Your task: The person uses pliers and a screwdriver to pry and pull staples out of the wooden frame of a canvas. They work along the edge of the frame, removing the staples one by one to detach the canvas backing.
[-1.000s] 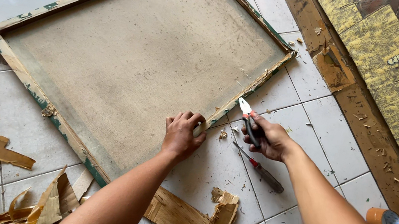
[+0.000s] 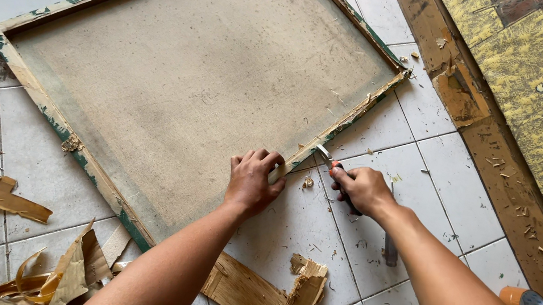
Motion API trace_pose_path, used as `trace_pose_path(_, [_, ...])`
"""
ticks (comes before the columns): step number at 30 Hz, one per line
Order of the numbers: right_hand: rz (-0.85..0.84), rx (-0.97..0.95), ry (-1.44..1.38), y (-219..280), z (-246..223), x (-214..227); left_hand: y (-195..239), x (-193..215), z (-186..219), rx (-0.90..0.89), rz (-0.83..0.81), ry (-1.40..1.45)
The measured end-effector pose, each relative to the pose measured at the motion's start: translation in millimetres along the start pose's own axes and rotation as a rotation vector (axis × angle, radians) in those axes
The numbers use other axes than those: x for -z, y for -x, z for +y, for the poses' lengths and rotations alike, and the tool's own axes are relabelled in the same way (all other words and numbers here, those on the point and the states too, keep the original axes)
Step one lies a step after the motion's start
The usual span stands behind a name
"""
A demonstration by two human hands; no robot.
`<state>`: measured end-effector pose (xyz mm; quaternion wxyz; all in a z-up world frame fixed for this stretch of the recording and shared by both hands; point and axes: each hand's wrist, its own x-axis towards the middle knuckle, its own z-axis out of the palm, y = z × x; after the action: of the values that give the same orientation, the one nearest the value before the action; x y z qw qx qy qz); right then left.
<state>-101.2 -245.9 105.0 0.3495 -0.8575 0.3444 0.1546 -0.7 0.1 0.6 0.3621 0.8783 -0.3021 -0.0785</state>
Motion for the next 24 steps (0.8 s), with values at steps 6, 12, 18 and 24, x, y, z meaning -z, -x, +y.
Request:
trace_pose_path(6, [-0.262,-0.151,-0.847,35,-8,-10,2,5,5,0.016,-0.016,-0.008])
trace_pose_path(12, [0.081,0.068,0.000,18,18,-44,2,3,2,-0.005,0.001,0.001])
trace_pose_path(18, [0.360,0.386,0.707,33,25,-54,0,1,3,-0.001,0.008,-0.007])
trace_pose_path(24, [0.564,0.586,0.859,11,55,-69,0,4,2,-0.011,-0.012,-0.025])
